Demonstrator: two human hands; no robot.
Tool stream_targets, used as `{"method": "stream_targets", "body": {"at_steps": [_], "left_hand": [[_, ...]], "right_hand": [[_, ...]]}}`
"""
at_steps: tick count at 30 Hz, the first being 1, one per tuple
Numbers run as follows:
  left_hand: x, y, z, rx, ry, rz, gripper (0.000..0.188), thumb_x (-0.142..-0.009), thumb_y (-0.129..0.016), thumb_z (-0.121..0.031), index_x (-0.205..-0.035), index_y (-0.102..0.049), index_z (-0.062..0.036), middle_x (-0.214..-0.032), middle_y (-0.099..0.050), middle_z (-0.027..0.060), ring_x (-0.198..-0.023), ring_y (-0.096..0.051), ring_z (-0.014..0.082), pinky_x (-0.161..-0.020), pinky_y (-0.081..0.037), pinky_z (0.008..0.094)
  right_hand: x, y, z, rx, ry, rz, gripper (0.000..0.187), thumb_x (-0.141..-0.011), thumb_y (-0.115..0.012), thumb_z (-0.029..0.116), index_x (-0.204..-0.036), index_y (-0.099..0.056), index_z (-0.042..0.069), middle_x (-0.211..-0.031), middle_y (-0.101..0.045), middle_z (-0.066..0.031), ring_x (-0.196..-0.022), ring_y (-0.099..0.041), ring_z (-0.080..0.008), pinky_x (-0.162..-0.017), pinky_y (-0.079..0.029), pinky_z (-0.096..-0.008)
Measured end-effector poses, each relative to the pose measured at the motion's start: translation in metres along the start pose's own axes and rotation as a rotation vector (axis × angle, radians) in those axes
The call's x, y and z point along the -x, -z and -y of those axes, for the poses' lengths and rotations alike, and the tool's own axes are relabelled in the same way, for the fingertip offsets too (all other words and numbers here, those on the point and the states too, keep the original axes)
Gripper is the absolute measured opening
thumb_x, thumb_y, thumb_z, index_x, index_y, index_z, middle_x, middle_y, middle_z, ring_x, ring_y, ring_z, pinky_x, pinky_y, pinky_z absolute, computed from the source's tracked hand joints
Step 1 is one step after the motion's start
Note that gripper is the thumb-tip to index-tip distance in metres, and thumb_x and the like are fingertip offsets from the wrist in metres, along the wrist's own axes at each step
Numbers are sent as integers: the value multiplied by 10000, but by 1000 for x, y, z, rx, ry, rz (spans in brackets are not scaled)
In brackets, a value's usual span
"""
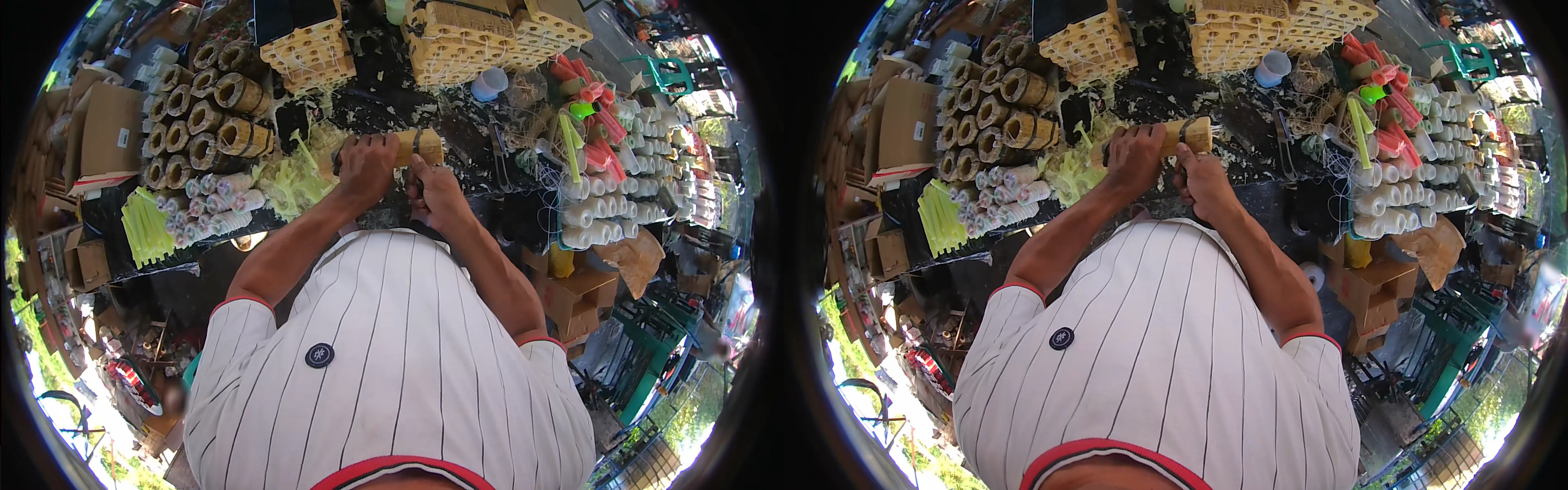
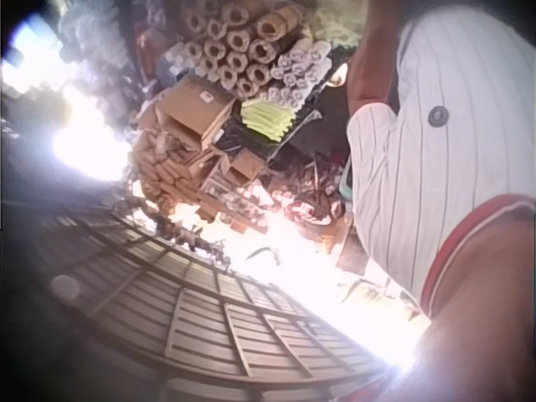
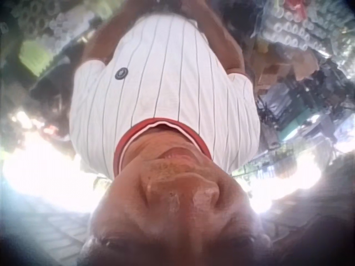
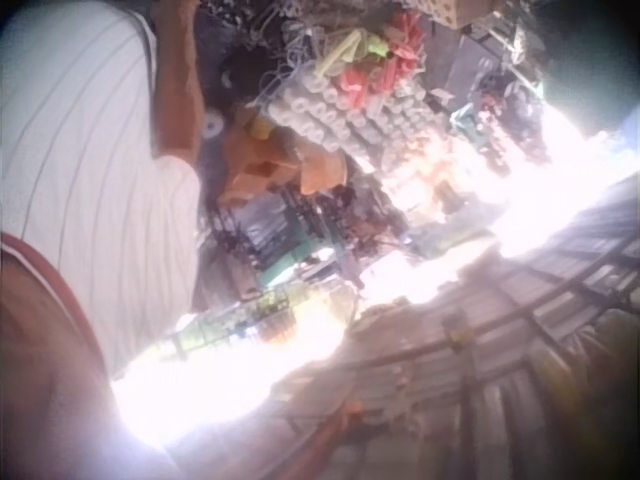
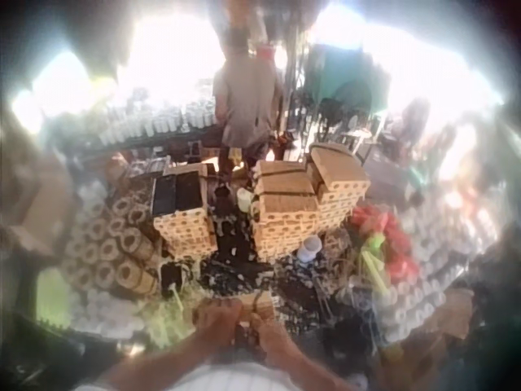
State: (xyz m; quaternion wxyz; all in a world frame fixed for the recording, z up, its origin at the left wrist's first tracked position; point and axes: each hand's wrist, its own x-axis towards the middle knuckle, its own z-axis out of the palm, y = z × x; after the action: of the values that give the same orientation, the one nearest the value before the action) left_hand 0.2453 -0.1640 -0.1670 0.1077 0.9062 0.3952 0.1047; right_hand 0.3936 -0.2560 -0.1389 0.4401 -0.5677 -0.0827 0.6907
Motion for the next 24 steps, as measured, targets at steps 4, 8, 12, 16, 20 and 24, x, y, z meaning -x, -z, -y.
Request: {"method": "stream_targets", "body": {"at_steps": [4, 8, 12, 16, 20, 24], "left_hand": [[17, -20, 14, 73, -250, -155, 241, -832, -685, -221, -1037, -635, -104, -954, -680, 83, -972, -667, 284, -930, -419, 487], [11, -20, 42, 76, -370, -108, 265, -782, -716, -168, -1024, -628, -105, -950, -660, 72, -966, -660, 271, -936, -403, 477], [25, 18, 52, 139, -522, 10, 330, -722, -756, -54, -1025, -629, -77, -1045, -686, 98, -1081, -684, 260, -1010, -422, 477], [19, 70, 46, 180, -856, -179, 296, -777, -727, -72, -1061, -646, -52, -1176, -701, 117, -1238, -665, 269, -1038, -486, 463], [-15, 94, 48, 30, -918, -500, 330, -854, -738, -108, -1172, -660, -59, -1244, -686, 118, -1270, -644, 323, -1057, -534, 466], [-44, 95, 68, 326, -366, -771, 452, -963, -726, -214, -1383, -617, -87, -1333, -653, 138, -1278, -631, 302, -1033, -554, 512]], "right_hand": [[16, -50, -6, -184, -147, 109, 400, -1115, -570, 461, -921, -577, 112, -645, -495, 30, -484, -391, -89, -438, -327, -265], [24, -34, 23, 75, 79, 260, 405, -1116, -575, 458, -983, -627, 79, -696, -568, -2, -528, -469, -74, -461, -374, -272], [14, 30, 38, 788, 413, -206, 546, -1072, -634, 519, -1135, -688, -20, -863, -707, -67, -727, -645, -109, -595, -515, -286], [-20, 84, -5, 211, 107, 246, 673, -1026, -692, 550, -1292, -651, -66, -1109, -750, -85, -980, -725, -155, -819, -604, -308], [12, 40, 16, 98, 316, 303, 569, -1067, -678, 411, -1409, -571, -31, -1231, -720, -77, -1006, -731, -132, -896, -610, -307], [19, 25, 50, -42, 556, 138, 514, -1068, -691, 322, -1377, -578, -72, -1216, -728, -126, -1000, -755, -160, -827, -645, -317]]}}
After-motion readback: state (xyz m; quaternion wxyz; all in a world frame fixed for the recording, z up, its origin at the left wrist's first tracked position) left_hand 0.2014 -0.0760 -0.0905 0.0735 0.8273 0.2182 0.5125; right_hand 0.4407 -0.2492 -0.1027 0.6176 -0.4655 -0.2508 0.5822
